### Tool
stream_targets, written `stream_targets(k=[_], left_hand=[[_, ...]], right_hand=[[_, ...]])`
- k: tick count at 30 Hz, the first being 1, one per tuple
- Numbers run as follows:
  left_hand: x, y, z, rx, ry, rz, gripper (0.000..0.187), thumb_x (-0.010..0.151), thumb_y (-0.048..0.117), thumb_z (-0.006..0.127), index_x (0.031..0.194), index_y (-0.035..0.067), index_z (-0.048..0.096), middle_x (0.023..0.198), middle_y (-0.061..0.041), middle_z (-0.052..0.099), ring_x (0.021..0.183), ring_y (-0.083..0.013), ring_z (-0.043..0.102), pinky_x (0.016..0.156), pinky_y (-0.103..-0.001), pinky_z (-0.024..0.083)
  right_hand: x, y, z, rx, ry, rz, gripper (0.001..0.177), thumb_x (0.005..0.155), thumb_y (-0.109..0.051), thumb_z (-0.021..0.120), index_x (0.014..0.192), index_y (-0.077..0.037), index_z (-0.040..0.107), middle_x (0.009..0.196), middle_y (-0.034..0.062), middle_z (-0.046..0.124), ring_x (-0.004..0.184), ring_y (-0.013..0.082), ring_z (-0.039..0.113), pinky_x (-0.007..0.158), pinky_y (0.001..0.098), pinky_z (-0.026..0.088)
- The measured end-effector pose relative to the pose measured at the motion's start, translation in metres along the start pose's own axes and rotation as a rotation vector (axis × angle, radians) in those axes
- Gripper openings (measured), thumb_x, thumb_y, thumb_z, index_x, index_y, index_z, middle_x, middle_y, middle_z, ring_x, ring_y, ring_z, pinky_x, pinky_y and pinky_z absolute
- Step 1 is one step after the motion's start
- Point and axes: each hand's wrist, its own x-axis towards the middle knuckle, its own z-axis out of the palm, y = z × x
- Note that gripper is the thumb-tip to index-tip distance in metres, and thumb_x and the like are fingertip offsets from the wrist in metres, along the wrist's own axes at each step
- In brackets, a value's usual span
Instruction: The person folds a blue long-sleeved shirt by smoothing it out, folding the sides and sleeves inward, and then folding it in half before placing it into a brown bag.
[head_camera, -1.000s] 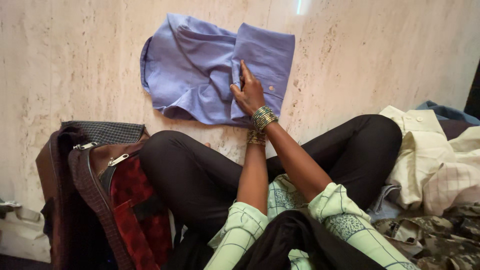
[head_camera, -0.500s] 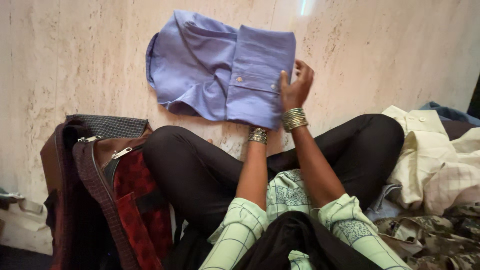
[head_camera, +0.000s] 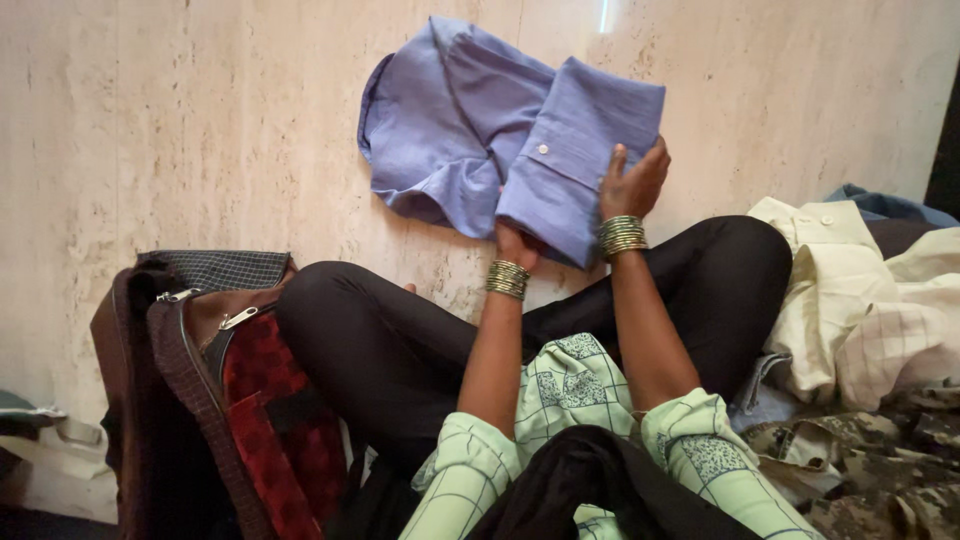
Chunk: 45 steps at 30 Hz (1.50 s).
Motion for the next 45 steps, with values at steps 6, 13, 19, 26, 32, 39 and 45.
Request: stream_targets(k=[6, 13, 19, 26, 32, 39, 45], left_hand=[[-0.033, 0.052, 0.011, 0.696, 0.307, 0.552, 0.050, 0.101, 0.047, 0.062, 0.103, -0.001, 0.077, 0.102, -0.014, 0.074, 0.093, -0.0206, 0.064, 0.086, -0.034, 0.051], [-0.122, 0.066, 0.097, 1.585, 0.751, 0.434, 0.038, 0.086, 0.043, 0.077, 0.109, 0.012, 0.073, 0.113, -0.011, 0.076, 0.102, -0.0258, 0.070, 0.084, -0.040, 0.052], [-0.102, 0.042, 0.096, 2.064, 0.478, 1.084, 0.065, 0.083, 0.017, 0.066, 0.146, 0.017, 0.052, 0.158, -0.005, 0.044, 0.150, -0.0232, 0.045, 0.121, -0.049, 0.038], [-0.061, 0.047, 0.084, 2.217, 0.014, 1.098, 0.085, 0.098, 0.049, 0.051, 0.162, 0.004, 0.019, 0.173, -0.011, 0.010, 0.160, -0.0239, 0.007, 0.128, -0.054, 0.002], [-0.057, 0.045, 0.075, 2.376, 0.118, 0.894, 0.100, 0.092, 0.064, 0.051, 0.165, 0.009, 0.011, 0.174, -0.006, 0.004, 0.161, -0.0216, 0.002, 0.127, -0.052, -0.002], [-0.056, 0.046, 0.078, 2.385, 0.116, 0.820, 0.123, 0.079, 0.078, 0.057, 0.164, 0.005, 0.005, 0.174, -0.009, 0.005, 0.161, -0.0235, 0.001, 0.127, -0.055, -0.003], [-0.055, 0.045, 0.077, 2.309, 0.114, 0.942, 0.122, 0.078, 0.078, 0.060, 0.164, 0.008, 0.010, 0.174, -0.011, 0.005, 0.162, -0.0253, 0.001, 0.128, -0.057, -0.001]], right_hand=[[-0.029, -0.041, -0.006, -0.355, -0.142, -0.345, 0.067, 0.108, -0.055, 0.048, 0.166, -0.030, 0.027, 0.172, 0.0150, 0.010, 0.159, 0.0343, 0.011, 0.121, 0.0715, 0.010], [-0.035, -0.048, -0.002, -0.367, -0.303, -0.435, 0.062, 0.107, -0.054, 0.039, 0.162, -0.027, 0.039, 0.173, 0.0123, 0.006, 0.159, 0.0358, 0.000, 0.119, 0.0700, -0.006], [-0.032, -0.045, 0.002, -0.347, -0.344, -0.487, 0.062, 0.106, -0.053, 0.038, 0.162, -0.027, 0.039, 0.173, 0.0130, 0.009, 0.159, 0.0369, 0.001, 0.118, 0.0724, -0.007], [-0.014, -0.039, 0.005, -0.352, -0.411, -0.578, 0.063, 0.105, -0.058, 0.037, 0.161, -0.030, 0.038, 0.173, 0.0098, 0.009, 0.159, 0.0341, 0.001, 0.116, 0.0731, -0.008], [-0.026, -0.050, 0.019, -0.333, -0.537, -0.780, 0.060, 0.106, -0.060, 0.033, 0.163, -0.039, 0.033, 0.175, 0.0008, 0.011, 0.161, 0.0295, 0.004, 0.116, 0.0779, -0.008], [0.013, -0.074, 0.052, -0.375, -0.595, -0.773, 0.073, 0.097, -0.075, 0.025, 0.161, -0.039, 0.029, 0.173, -0.0058, 0.010, 0.160, 0.0259, 0.005, 0.104, 0.0868, -0.012], [0.044, -0.086, 0.077, -0.368, -0.563, -0.704, 0.073, 0.095, -0.076, 0.028, 0.159, -0.042, 0.028, 0.172, -0.0050, 0.006, 0.158, 0.0257, -0.001, 0.102, 0.0847, -0.014]])
